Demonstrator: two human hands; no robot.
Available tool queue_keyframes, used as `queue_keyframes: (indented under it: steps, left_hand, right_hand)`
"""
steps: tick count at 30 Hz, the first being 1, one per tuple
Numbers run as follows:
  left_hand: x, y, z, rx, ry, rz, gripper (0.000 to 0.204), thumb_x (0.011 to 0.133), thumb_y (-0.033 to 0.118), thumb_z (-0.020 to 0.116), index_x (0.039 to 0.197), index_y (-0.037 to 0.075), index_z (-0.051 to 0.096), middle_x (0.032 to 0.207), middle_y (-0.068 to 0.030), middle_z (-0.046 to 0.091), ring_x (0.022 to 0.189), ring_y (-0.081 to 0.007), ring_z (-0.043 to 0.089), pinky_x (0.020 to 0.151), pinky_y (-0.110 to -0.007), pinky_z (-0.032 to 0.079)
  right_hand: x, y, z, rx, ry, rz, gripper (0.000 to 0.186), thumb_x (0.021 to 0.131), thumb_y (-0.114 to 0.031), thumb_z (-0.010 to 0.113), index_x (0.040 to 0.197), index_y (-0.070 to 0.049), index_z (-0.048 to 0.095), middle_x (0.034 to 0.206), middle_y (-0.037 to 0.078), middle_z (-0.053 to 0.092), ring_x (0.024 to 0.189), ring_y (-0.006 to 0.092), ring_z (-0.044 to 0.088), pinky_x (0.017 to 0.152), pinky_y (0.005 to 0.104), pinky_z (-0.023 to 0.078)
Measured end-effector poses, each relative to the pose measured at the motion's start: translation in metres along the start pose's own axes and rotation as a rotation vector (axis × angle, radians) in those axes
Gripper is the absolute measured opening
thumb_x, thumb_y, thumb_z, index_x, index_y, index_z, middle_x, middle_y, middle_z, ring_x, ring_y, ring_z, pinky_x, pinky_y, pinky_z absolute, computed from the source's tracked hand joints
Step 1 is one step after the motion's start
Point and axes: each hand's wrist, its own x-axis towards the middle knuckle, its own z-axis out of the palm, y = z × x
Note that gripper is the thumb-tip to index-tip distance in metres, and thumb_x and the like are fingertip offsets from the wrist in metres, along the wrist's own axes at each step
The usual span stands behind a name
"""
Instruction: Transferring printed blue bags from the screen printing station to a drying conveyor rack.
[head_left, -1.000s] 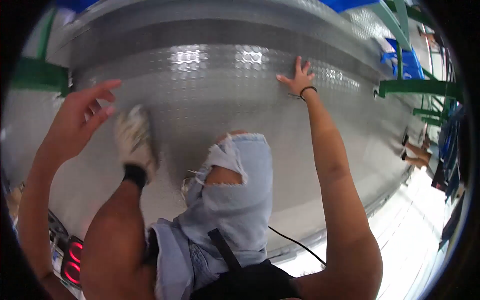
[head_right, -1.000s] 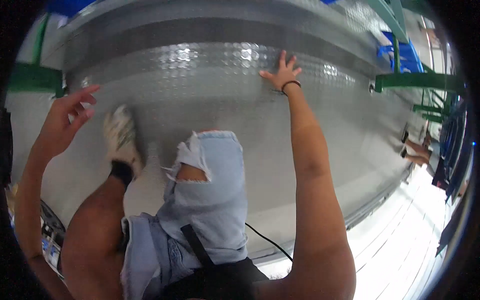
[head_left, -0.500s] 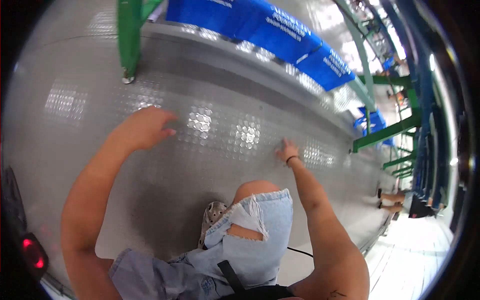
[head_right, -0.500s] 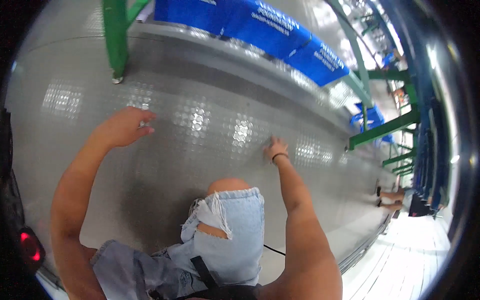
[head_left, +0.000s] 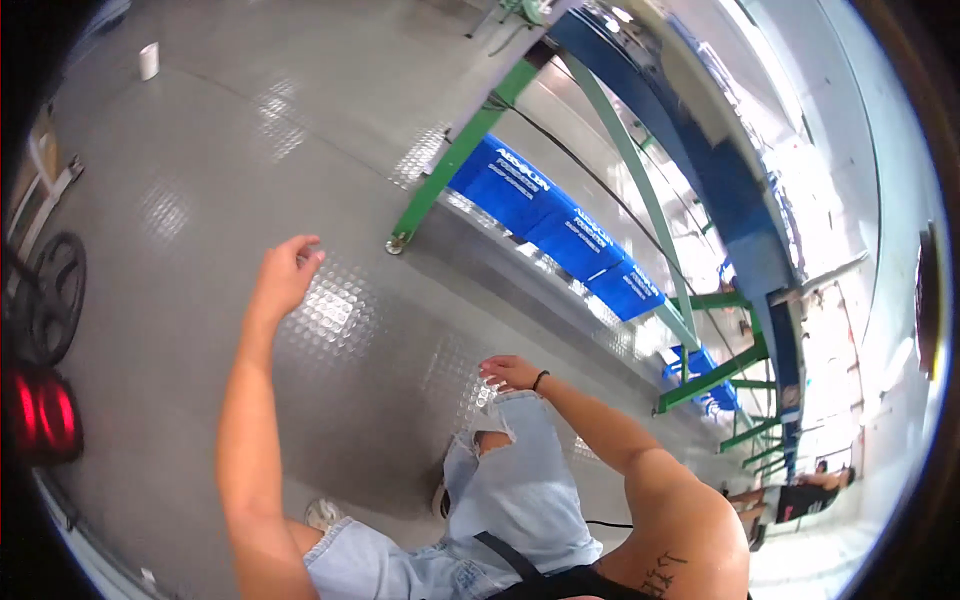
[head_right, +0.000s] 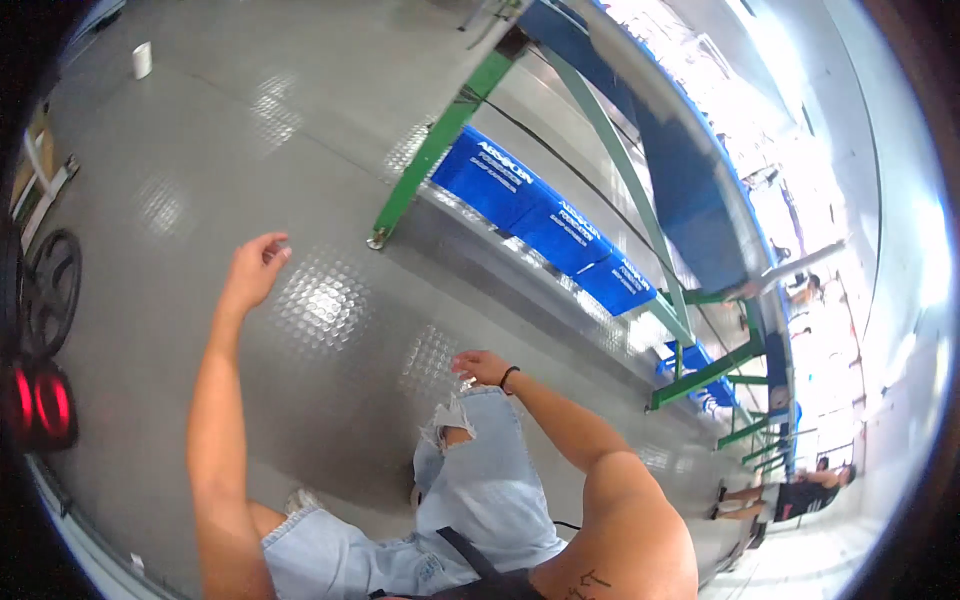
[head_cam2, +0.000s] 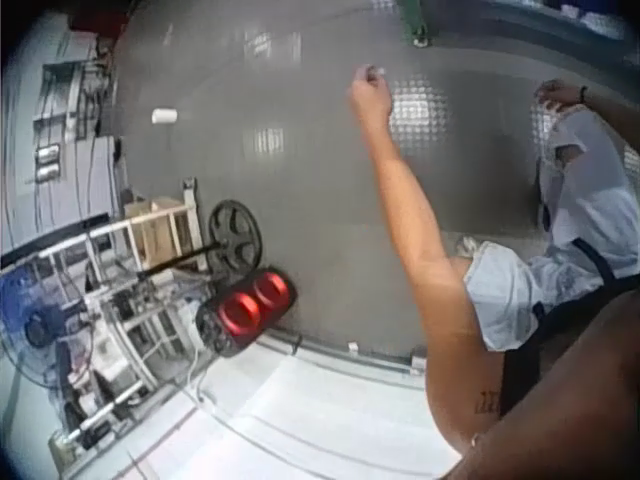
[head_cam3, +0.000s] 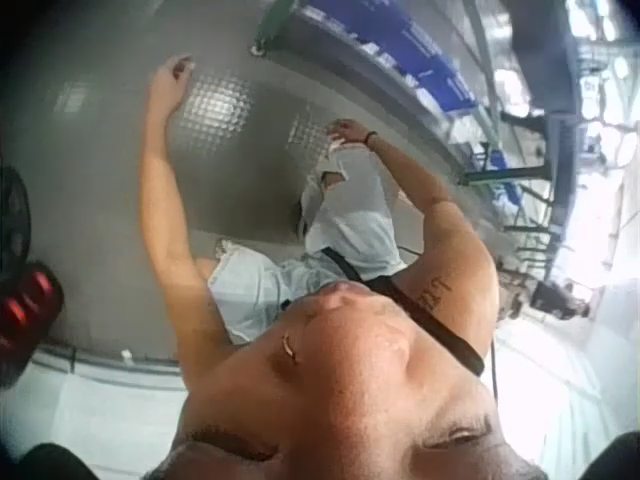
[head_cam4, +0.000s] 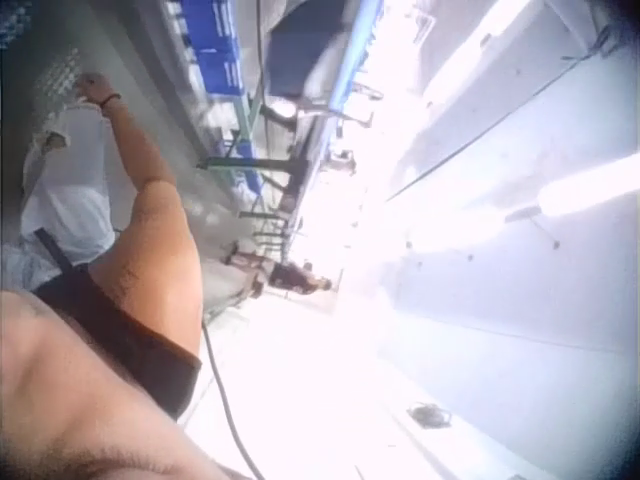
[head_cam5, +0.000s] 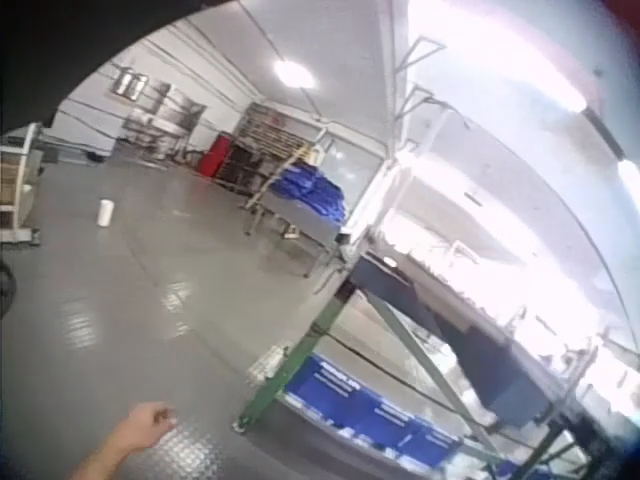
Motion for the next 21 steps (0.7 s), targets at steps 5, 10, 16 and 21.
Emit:
queue_keyframes:
  steps: [5, 10, 16, 21]
  left_hand:
    - [-0.11, -0.001, -0.028, 0.273, -0.253, -0.329, 0.038, 0.086, 0.024, 0.067, 0.118, 0.004, 0.064, 0.101, -0.0209, 0.069, 0.096, -0.0368, 0.066, 0.083, -0.044, 0.052]
    - [-0.276, 0.075, -0.067, 0.129, -0.21, -0.494, 0.035, 0.088, 0.027, 0.065, 0.114, 0.003, 0.065, 0.106, -0.0191, 0.068, 0.1, -0.0395, 0.063, 0.088, -0.046, 0.049]
    - [-0.461, 0.25, -0.114, 0.46, -0.27, -0.582, 0.031, 0.087, 0.025, 0.062, 0.109, 0.004, 0.066, 0.112, -0.0184, 0.064, 0.107, -0.0377, 0.057, 0.095, -0.046, 0.045]
    - [-0.499, 0.324, -0.113, 0.33, -0.551, -0.38, 0.023, 0.086, 0.022, 0.064, 0.098, 0.004, 0.07, 0.093, -0.0172, 0.071, 0.089, -0.0355, 0.067, 0.082, -0.045, 0.052]
  right_hand:
    - [-0.092, -0.014, 0.038, 0.16, -0.129, -0.026, 0.041, 0.094, -0.034, 0.063, 0.118, -0.002, 0.063, 0.107, 0.008, 0.069, 0.098, 0.0175, 0.065, 0.084, 0.0317, 0.052]
    - [-0.231, -0.004, 0.04, 0.039, 0.179, -0.095, 0.031, 0.093, -0.031, 0.062, 0.111, -0.006, 0.066, 0.105, 0.009, 0.071, 0.097, 0.0213, 0.066, 0.087, 0.0329, 0.05]
    - [-0.467, -0.024, 0.07, -0.478, 0.132, -0.392, 0.039, 0.084, -0.032, 0.066, 0.114, -0.007, 0.064, 0.114, 0.018, 0.065, 0.111, 0.0357, 0.058, 0.096, 0.0449, 0.045]
    - [-0.579, 0.041, 0.101, -0.403, -0.15, -0.295, 0.044, 0.085, -0.039, 0.063, 0.121, -0.014, 0.064, 0.118, 0.014, 0.065, 0.113, 0.0344, 0.058, 0.099, 0.0441, 0.045]
